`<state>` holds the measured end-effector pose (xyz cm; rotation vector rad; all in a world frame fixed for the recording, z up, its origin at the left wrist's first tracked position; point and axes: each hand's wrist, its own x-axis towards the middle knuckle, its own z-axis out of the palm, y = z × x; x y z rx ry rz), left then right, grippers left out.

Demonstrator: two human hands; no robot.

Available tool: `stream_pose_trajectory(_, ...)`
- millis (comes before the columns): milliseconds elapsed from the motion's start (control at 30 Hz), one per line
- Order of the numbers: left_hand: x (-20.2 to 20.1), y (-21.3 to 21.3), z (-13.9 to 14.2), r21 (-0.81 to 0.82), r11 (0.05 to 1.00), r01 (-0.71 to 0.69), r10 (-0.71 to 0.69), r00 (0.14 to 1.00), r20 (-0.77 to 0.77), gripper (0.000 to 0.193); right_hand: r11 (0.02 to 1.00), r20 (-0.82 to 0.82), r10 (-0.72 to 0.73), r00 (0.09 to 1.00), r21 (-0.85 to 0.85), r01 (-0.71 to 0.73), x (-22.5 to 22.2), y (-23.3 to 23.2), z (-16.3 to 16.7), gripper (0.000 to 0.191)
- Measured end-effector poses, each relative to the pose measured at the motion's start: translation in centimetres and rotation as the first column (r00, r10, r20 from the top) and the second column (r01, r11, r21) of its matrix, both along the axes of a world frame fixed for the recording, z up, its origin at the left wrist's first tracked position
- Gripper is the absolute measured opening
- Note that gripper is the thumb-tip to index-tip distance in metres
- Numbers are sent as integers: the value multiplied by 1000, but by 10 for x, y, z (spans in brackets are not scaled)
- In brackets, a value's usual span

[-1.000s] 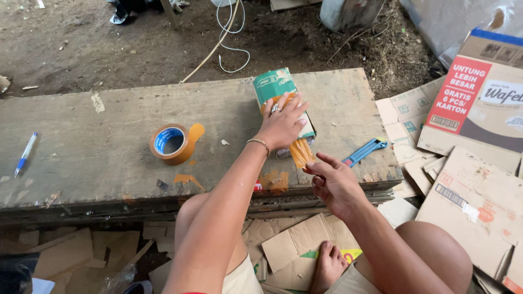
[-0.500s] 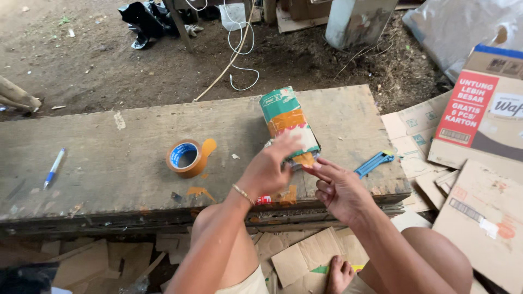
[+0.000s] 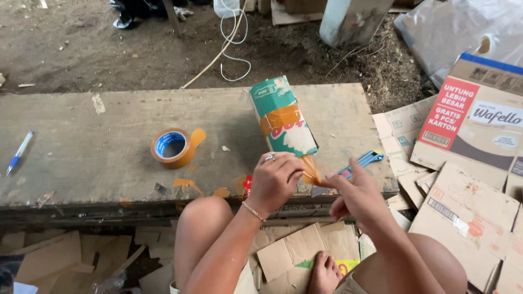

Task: The person assembles a small cardboard box by folding and taping the flaps, then cuts a piece of cardboard to create a lid. They use packing tape and a utility knife to secure the box and trim the lid to fit.

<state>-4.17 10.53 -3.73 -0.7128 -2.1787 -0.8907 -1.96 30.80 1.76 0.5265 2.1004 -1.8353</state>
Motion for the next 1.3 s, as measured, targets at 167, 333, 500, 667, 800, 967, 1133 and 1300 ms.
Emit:
stream_pose_trajectory(167,6,8,-2,-3,999,49,-48,995,88,9,818,-253,178,951,575,0,9,-5,6,64)
stream_pose_trajectory(333,4,6,-1,109,993,36,-54,984,168,9,755,-544,117,831,593,282,-8,-7,-5,37)
stream_pose_trajectory(500,-1,-3,4,344,939,9,-106,959,263,15,636,-599,571,562,755,159,-52,10,-10,63)
stream_pose_trajectory(667,-6,-5,6,336,940,-64,-62,934,352,11,705,-603,659,449,703,-90,-72,-20,-42,66)
stream_pose_trajectory(800,-13,-13,7,393,916,-87,-77,920,385,12,800,-609,554,568,578,-161,-74,-22,-52,50)
stream_pose_trajectory(967,-16,-22,16,429,901,-66,-165,861,480,14,788,-599,548,584,604,-120,-63,-14,-49,37)
stream_pose_trajectory(1133,-1,-25,24,358,934,-4,-209,806,554,16,751,-501,586,637,631,-195,-39,-3,-40,37)
stream_pose_trajectory(1300,6,-21,21,449,891,63,-360,700,617,15,738,-482,640,598,603,-305,-19,1,-8,68)
